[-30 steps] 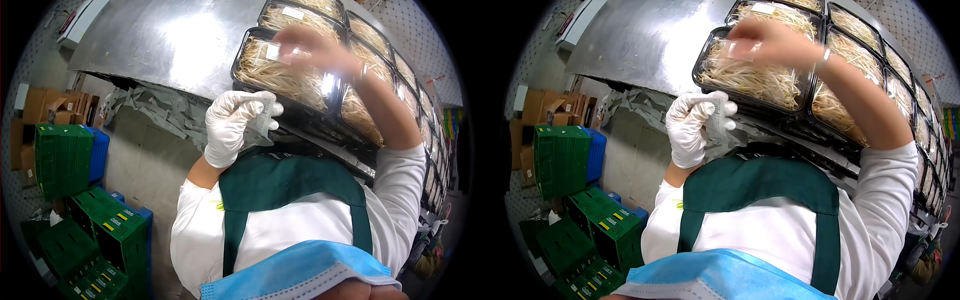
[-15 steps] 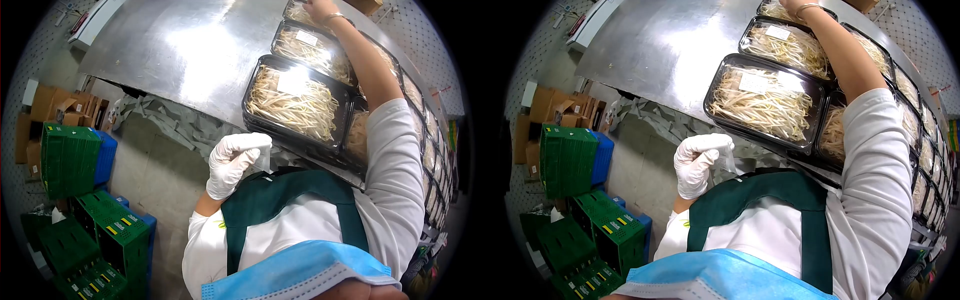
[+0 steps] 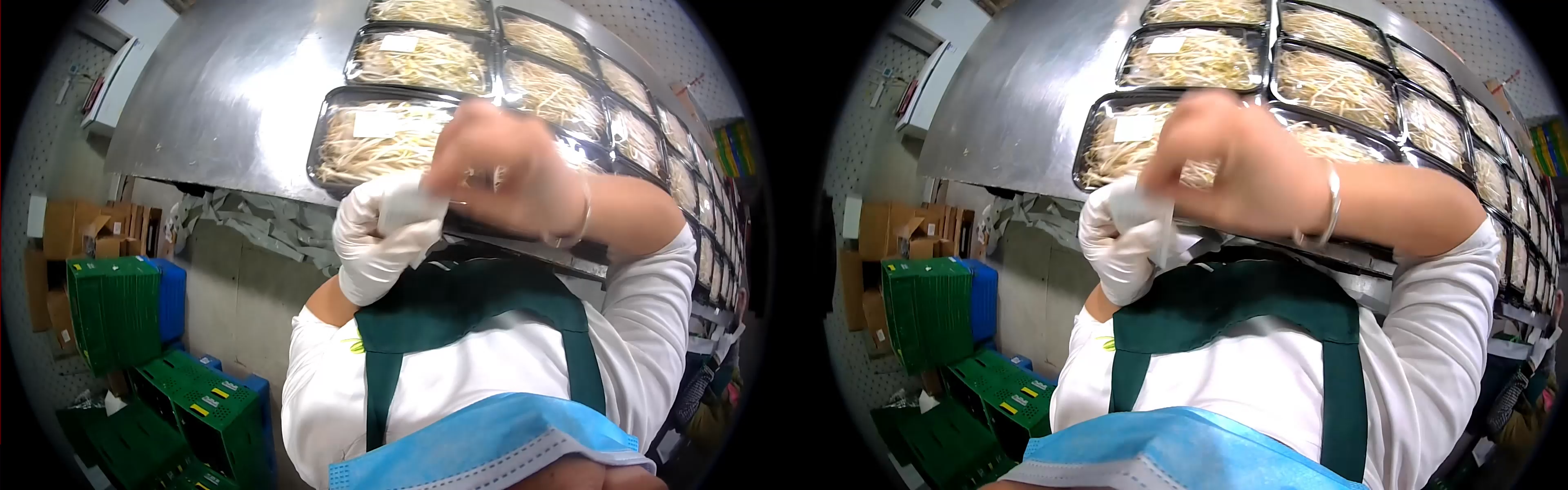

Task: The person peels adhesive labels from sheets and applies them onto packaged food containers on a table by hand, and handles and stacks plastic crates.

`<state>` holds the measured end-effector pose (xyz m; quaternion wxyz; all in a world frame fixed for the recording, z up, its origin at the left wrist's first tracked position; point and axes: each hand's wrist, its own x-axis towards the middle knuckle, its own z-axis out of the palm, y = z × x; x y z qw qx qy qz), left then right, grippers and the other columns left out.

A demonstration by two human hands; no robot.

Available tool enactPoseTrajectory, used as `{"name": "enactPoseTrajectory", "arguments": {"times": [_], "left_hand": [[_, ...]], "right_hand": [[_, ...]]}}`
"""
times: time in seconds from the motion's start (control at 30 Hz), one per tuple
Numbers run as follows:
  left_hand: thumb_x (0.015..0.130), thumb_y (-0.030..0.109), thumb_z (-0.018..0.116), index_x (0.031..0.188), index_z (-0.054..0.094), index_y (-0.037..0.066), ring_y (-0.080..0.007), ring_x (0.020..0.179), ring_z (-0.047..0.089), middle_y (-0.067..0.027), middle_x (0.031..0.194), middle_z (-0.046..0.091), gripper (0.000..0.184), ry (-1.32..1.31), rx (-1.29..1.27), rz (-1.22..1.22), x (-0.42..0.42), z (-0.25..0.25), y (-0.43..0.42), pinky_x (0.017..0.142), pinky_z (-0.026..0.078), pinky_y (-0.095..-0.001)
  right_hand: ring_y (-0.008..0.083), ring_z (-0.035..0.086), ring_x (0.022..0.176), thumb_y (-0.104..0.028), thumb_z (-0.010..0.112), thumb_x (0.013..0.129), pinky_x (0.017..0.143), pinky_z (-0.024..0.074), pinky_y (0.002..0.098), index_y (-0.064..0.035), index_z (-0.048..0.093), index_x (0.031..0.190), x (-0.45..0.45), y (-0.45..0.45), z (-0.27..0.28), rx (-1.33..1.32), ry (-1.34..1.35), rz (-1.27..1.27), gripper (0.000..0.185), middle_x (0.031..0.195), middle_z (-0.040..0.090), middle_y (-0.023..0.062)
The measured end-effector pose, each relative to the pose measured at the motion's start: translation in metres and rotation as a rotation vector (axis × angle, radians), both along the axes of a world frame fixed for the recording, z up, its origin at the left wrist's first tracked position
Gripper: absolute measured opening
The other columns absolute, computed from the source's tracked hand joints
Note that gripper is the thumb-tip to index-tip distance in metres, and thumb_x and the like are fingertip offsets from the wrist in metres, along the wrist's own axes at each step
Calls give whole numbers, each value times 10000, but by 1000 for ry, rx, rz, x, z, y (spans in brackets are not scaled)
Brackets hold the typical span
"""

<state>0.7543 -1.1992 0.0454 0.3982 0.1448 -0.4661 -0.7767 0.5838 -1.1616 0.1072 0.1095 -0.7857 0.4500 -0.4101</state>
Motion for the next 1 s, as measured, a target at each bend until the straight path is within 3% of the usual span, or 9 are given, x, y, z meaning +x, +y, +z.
{"name": "enactPoseTrajectory", "arguments": {"times": [0.17, 0.3, 0.43, 0.53, 0.57, 0.63, 0.77, 0.87, 1.0], "left_hand": [[886, 98, 495, 1066, 521, -17, -97, 738, 595, -87, 844, 619, 215, -95, -91, -268, 1, -11, -5, 575, 451, -191], [868, 67, 514, 1007, 582, -9, -120, 713, 584, -99, 838, 624, 172, -205, -313, -157, 3, -11, 0, 659, 479, -243], [833, -37, 511, 1039, 577, 0, -186, 943, 579, -135, 997, 608, 220, -83, -260, -221, 4, -23, 6, 733, 492, -280], [854, 3, 496, 1101, 500, -31, -217, 919, 595, -172, 972, 601, 250, -32, -76, -318, -5, -9, 14, 742, 527, -323], [860, 31, 503, 1072, 514, -38, -205, 878, 608, -173, 955, 603, 224, -117, -187, -362, -7, -7, 11, 722, 531, -312], [853, 132, 556, 980, 561, -38, -141, 678, 614, -124, 797, 626, 212, -159, 142, -324, -15, -20, 21, 615, 513, -242], [828, 113, 597, 900, 584, -21, -78, 623, 561, -76, 756, 620, 153, 59, 24, -202, -22, -10, 28, 575, 466, -208], [808, 14, 589, 951, 548, -29, -96, 716, 584, -104, 847, 619, 154, -139, 52, -203, -25, 6, 33, 643, 500, -225], [816, -25, 555, 988, 516, -17, -143, 810, 603, -139, 952, 597, 176, 51, 36, -289, -18, -27, 25, 710, 511, -258]], "right_hand": [[198, 556, 680, -290, 600, 776, 630, 451, 325, 16, 585, 907, -208, -89, -3, 312, 156, -948, 333, 768, 608, 120], [330, 573, 755, -294, 545, 768, 707, 454, 416, 8, 600, 894, -266, -108, -58, 308, 709, -1142, 332, 811, 613, 193], [323, 558, 862, -258, 517, 773, 757, 449, 392, -4, 568, 1008, -295, -88, -72, 338, 606, -1287, 350, 944, 591, 203], [230, 549, 802, -233, 532, 807, 736, 452, 348, 6, 575, 996, -265, -58, -35, 605, 508, -1120, 308, 897, 607, 147], [205, 560, 751, -284, 558, 809, 677, 453, 334, 7, 594, 902, -251, -55, -59, 387, -14, -855, 307, 821, 614, 138], [167, 524, 975, -250, 653, 767, 915, 371, 325, -67, 555, 1071, -115, -5, -6, 623, -282, -329, 368, 957, 576, 31], [169, 551, 803, -86, 726, 651, 765, 412, 293, -53, 610, 850, -23, 60, 3, 274, 48, 7, 233, 795, 588, 26], [148, 553, 708, -51, 647, 736, 655, 442, 254, -45, 600, 804, -66, 39, -4, -46, 95, -305, 82, 781, 607, 59], [223, 557, 694, -319, 559, 812, 625, 446, 321, -1, 601, 798, -167, -9, -18, 467, 237, -851, 321, 751, 607, 147]]}}
